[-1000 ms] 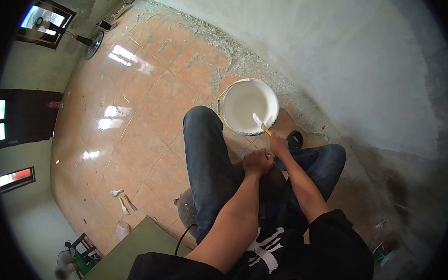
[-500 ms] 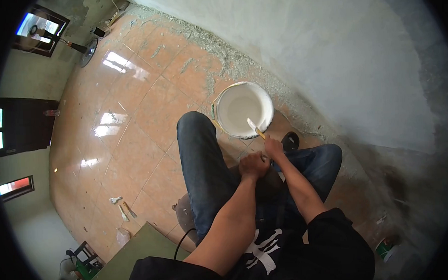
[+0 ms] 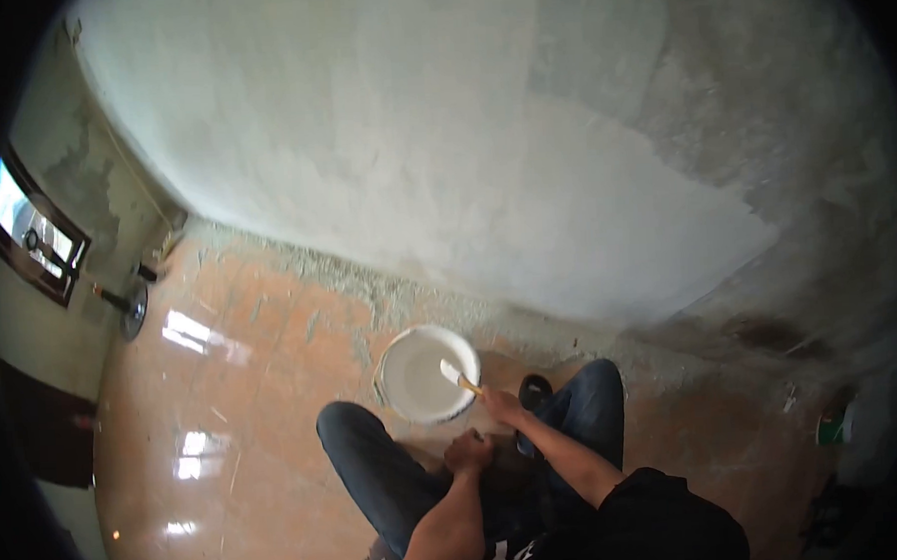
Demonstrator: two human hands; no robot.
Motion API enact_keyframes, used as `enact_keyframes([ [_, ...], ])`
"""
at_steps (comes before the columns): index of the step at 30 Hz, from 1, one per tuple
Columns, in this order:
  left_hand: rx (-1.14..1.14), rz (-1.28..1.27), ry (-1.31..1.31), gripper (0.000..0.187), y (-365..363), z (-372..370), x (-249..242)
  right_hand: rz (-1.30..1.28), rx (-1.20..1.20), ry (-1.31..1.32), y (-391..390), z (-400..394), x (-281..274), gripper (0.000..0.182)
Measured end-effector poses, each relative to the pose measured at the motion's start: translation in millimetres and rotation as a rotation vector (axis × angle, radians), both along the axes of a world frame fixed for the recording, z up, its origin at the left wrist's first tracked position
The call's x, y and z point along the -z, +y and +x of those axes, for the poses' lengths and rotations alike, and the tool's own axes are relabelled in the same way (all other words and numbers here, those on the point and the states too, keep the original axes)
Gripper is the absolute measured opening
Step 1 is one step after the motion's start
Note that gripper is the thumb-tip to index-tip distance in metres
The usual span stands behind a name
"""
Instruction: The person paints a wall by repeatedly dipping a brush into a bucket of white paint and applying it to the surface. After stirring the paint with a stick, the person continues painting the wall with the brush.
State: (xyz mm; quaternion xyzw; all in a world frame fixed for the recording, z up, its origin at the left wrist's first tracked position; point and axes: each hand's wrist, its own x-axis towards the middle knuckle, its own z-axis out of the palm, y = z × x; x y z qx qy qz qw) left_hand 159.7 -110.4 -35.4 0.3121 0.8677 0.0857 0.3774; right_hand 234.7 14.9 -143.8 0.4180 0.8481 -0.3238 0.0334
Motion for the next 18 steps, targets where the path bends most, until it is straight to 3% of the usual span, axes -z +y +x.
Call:
enact_keyframes([
  [9,0.019,0.025,0.005,0.042,-5,-1,6,-0.425,0.432,0.717,10,-14,-58,0.035],
  [13,0.020,-0.008,-0.028,0.044,-6,-5,6,-0.618,0.594,1.025,19,-16,-130,0.032],
  [18,0.037,-0.001,-0.039,0.045,-8,-7,11,-0.405,0.592,1.262,70,-7,-229,0.035],
])
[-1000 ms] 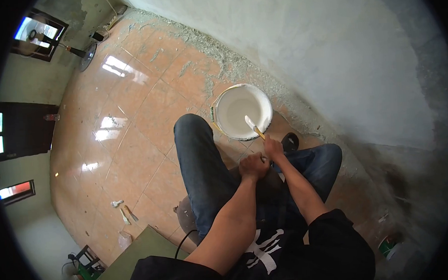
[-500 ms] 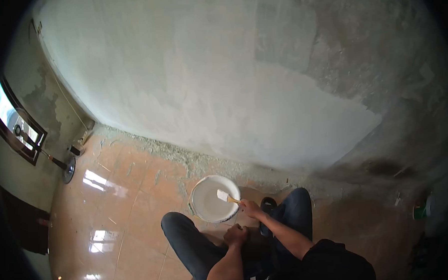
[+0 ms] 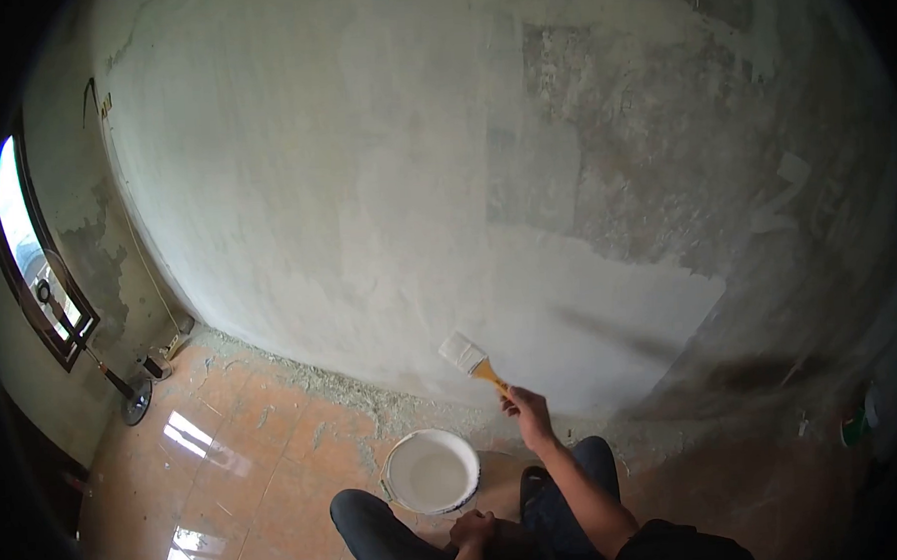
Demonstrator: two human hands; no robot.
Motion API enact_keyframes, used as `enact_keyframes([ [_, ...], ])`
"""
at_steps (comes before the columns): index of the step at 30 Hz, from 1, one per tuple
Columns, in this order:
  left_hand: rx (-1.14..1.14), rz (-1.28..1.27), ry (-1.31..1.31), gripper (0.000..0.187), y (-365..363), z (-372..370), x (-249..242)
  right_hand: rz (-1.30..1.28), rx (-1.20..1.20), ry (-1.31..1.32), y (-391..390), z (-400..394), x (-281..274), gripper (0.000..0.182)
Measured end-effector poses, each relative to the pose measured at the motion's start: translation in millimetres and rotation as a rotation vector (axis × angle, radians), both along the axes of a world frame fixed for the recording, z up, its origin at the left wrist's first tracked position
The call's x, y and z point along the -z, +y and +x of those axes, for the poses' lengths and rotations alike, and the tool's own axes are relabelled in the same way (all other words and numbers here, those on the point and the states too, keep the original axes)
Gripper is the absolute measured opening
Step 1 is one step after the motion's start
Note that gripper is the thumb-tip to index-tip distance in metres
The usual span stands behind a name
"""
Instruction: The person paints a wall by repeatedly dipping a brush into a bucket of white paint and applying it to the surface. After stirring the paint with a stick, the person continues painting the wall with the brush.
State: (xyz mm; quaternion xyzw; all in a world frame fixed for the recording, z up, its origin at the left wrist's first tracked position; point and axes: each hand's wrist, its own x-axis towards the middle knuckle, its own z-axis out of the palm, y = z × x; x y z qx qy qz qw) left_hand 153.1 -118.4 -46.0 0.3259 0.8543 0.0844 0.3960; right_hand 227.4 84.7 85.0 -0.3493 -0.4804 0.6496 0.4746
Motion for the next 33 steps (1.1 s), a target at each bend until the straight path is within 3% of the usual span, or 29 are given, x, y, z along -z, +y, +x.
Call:
enact_keyframes([
  [5,0.028,-0.014,-0.006,0.047,2,-1,2,0.317,0.247,0.030,50,14,-144,0.035],
  [8,0.046,0.004,-0.016,0.048,3,-2,32,0.561,0.361,0.036,84,20,-221,0.034],
  [13,0.159,0.042,-0.073,0.051,-4,-1,-5,0.971,0.676,-0.231,114,32,-352,0.034],
  [19,0.154,0.060,-0.078,0.051,1,-3,11,1.438,0.944,-0.476,115,43,-475,0.025],
  [23,0.166,0.076,-0.071,0.051,0,-11,9,1.690,1.055,-0.741,106,51,-500,0.018],
  [27,0.165,0.098,-0.089,0.052,2,-6,10,1.701,0.948,-0.934,102,60,-480,0.017],
  [33,0.139,0.107,-0.105,0.053,-4,-3,13,2.067,0.983,-1.078,122,55,-443,0.017],
])
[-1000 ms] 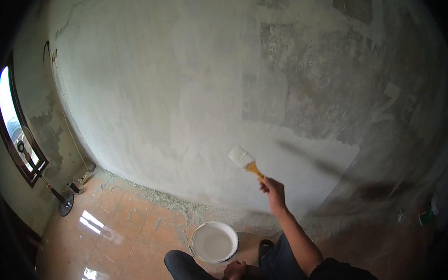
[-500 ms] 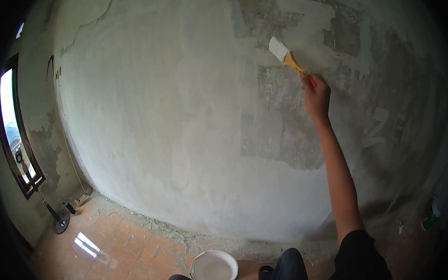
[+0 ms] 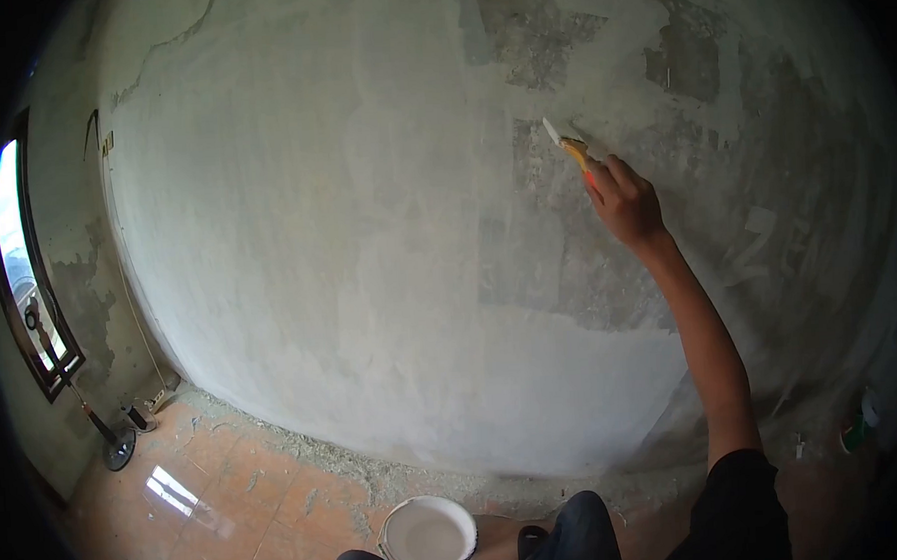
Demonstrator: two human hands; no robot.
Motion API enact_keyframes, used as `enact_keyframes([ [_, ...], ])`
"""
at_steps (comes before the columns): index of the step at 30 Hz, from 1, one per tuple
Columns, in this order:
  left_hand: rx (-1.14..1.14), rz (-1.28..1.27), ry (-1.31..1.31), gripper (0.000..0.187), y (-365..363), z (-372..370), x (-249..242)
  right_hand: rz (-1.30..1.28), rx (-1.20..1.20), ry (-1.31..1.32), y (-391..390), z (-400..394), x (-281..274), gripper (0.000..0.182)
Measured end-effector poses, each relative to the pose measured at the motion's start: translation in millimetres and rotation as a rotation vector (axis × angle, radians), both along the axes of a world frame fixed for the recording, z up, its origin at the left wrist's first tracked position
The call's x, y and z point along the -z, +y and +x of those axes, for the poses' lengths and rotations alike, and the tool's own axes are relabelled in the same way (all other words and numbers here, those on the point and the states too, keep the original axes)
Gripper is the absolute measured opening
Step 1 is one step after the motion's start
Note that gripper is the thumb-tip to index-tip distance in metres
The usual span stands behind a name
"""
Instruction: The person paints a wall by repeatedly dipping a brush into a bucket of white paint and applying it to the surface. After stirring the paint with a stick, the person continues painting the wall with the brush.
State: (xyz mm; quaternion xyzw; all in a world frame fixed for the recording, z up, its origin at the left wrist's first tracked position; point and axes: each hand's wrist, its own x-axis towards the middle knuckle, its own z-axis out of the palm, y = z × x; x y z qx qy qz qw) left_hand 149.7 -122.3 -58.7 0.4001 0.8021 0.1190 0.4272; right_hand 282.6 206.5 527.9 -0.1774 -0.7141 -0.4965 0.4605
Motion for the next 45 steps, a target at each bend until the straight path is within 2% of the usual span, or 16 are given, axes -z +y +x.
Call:
enact_keyframes([
  [2,-0.003,0.000,-0.008,0.053,0,1,2,0.126,0.061,-0.103,12,-7,7,0.021],
  [5,0.010,-0.025,0.006,0.054,2,2,0,0.164,0.076,-0.159,19,-23,9,0.025],
  [7,0.028,-0.042,0.020,0.054,2,1,-15,0.184,0.071,-0.172,19,-33,8,0.024],
  [12,0.005,-0.051,0.028,0.055,5,3,-5,0.197,0.137,-0.195,26,-52,7,0.020],
  [17,0.028,-0.064,0.021,0.054,5,3,5,0.038,0.051,-0.101,28,-67,12,0.020],
  [20,-0.016,-0.048,0.002,0.052,4,4,-1,0.085,-0.017,-0.098,23,-72,6,0.015],
  [29,-0.022,-0.026,0.016,0.051,5,8,27,0.033,0.029,-0.185,26,-74,24,0.022],
  [35,0.026,0.000,-0.040,0.051,2,3,15,0.026,0.021,-0.258,27,-65,49,0.021],
  [37,-0.011,-0.042,0.043,0.051,2,6,-10,0.000,0.015,-0.285,24,-62,57,0.021],
  [41,-0.013,-0.051,-0.022,0.052,2,4,-19,-0.077,0.046,-0.383,22,-56,82,0.019],
  [43,-0.031,-0.086,-0.013,0.052,4,3,-20,-0.113,0.022,-0.399,12,-53,73,0.018],
  [45,-0.018,-0.060,0.007,0.052,4,3,-20,-0.311,-0.124,-0.230,0,-48,51,0.018],
])
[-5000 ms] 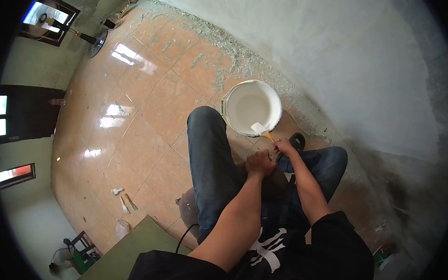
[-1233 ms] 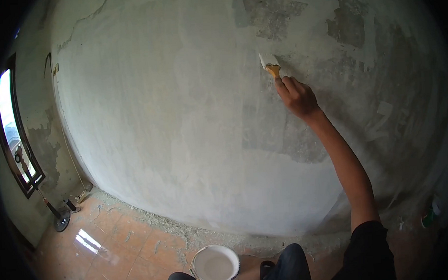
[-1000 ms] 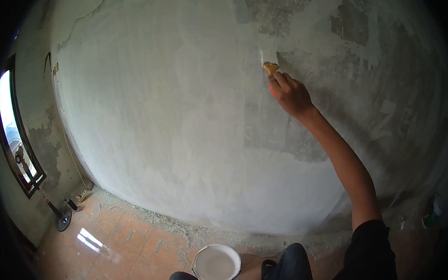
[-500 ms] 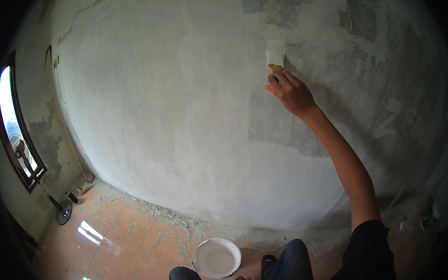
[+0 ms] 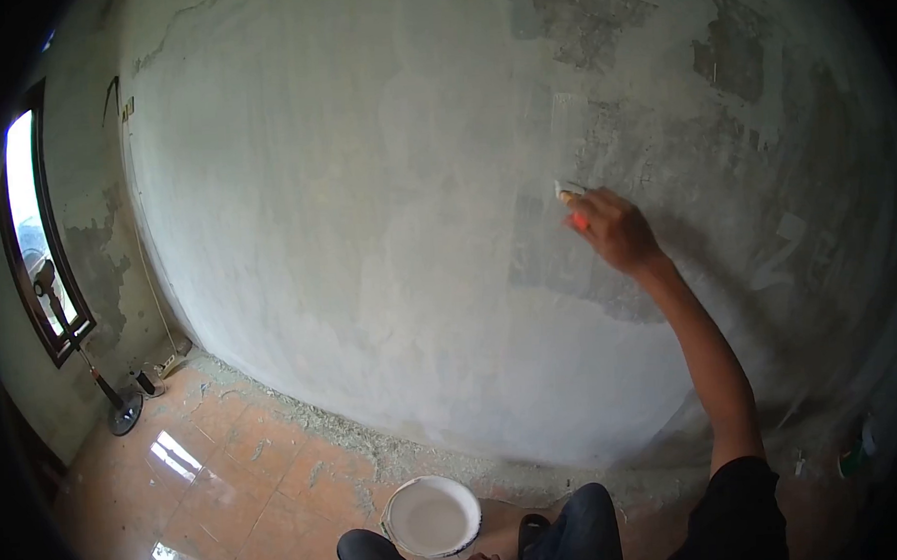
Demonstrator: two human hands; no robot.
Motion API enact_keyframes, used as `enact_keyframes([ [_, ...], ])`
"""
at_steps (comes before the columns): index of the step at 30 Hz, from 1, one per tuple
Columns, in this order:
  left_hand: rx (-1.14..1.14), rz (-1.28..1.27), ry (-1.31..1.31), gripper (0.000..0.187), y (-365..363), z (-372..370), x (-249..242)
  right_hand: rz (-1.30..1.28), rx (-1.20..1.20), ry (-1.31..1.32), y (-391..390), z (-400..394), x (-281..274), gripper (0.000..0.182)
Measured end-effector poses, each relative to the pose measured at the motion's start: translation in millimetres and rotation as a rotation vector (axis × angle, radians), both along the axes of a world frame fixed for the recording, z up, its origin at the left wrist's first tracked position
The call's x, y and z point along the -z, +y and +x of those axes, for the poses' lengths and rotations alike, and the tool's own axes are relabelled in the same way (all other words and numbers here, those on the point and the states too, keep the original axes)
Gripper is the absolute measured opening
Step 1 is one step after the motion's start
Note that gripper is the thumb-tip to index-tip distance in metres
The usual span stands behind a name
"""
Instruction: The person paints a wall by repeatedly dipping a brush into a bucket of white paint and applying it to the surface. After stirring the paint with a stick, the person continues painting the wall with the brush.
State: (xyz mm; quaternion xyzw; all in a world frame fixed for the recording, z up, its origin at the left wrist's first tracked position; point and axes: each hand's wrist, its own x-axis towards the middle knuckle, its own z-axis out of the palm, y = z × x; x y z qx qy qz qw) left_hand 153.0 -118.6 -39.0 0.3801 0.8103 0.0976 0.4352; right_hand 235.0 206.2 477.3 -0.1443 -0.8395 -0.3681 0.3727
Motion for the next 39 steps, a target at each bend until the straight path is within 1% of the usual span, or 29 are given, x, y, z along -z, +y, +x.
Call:
enact_keyframes([
  [1,0.024,0.015,0.021,0.052,-2,0,-1,-0.140,-0.002,0.058,-3,4,-15,0.019],
  [2,0.022,0.015,0.020,0.052,-3,1,-2,-0.212,-0.006,0.101,-6,8,-32,0.021],
  [4,-0.012,-0.009,-0.017,0.052,0,0,-8,-0.145,-0.056,0.125,-5,11,-62,0.022],
  [5,-0.011,-0.007,-0.018,0.052,1,0,-11,-0.143,-0.055,0.125,-4,10,-76,0.022],
  [6,-0.017,-0.007,-0.017,0.051,1,0,-13,-0.086,-0.057,0.127,-4,10,-89,0.021],
  [7,-0.022,-0.008,-0.018,0.050,1,1,-14,-0.028,-0.058,0.128,-2,9,-98,0.020],
  [8,-0.020,-0.011,-0.021,0.050,0,1,-12,-0.031,-0.056,0.125,-1,6,-103,0.020],
  [10,-0.023,0.018,0.016,0.047,-1,2,-9,0.118,-0.035,0.024,0,-2,-108,0.019],
  [11,-0.021,0.015,0.013,0.047,-2,3,-7,0.115,-0.033,0.021,3,-5,-107,0.019],
  [13,-0.035,0.016,0.025,0.048,-1,4,-8,0.225,0.031,-0.077,17,-12,-98,0.018],
  [14,-0.039,0.012,0.023,0.048,-1,4,-5,0.222,0.028,-0.079,23,-14,-92,0.018],
  [16,-0.012,0.032,0.027,0.049,-1,3,6,0.328,0.029,-0.085,29,-18,-75,0.017],
  [17,-0.019,0.027,0.026,0.049,0,2,14,0.323,0.022,-0.086,31,-17,-67,0.017],
  [20,-0.006,-0.011,0.021,0.051,3,0,31,0.264,0.035,-0.116,25,-14,-37,0.017],
  [21,-0.056,-0.026,0.041,0.050,4,0,32,0.203,0.020,-0.139,24,-12,-24,0.017],
  [22,-0.104,-0.041,0.061,0.049,4,1,29,0.143,0.006,-0.162,24,-11,-12,0.016],
  [23,-0.100,-0.045,0.057,0.049,3,2,26,0.168,-0.021,-0.195,25,-10,-1,0.016],
  [27,-0.092,-0.090,0.071,0.049,6,0,9,0.139,-0.070,-0.238,19,-5,44,0.015],
  [29,-0.093,-0.099,0.062,0.049,6,0,9,0.009,-0.014,-0.308,14,-3,55,0.016],
  [30,-0.088,-0.095,0.069,0.049,6,0,11,0.010,-0.016,-0.310,11,-1,55,0.016],
  [32,-0.086,-0.090,0.074,0.049,6,0,12,-0.268,-0.012,-0.280,-5,2,43,0.017],
  [33,-0.081,-0.090,0.071,0.049,6,0,12,-0.267,-0.012,-0.282,-6,3,38,0.017],
  [35,-0.071,-0.088,0.073,0.049,6,-1,9,-0.267,-0.014,-0.202,0,8,21,0.019],
  [37,-0.076,-0.100,0.078,0.050,6,-1,5,-0.299,-0.015,-0.148,6,12,-7,0.020],
  [39,-0.073,-0.083,0.076,0.049,6,-1,18,-0.323,-0.048,-0.077,19,17,-42,0.021],
])
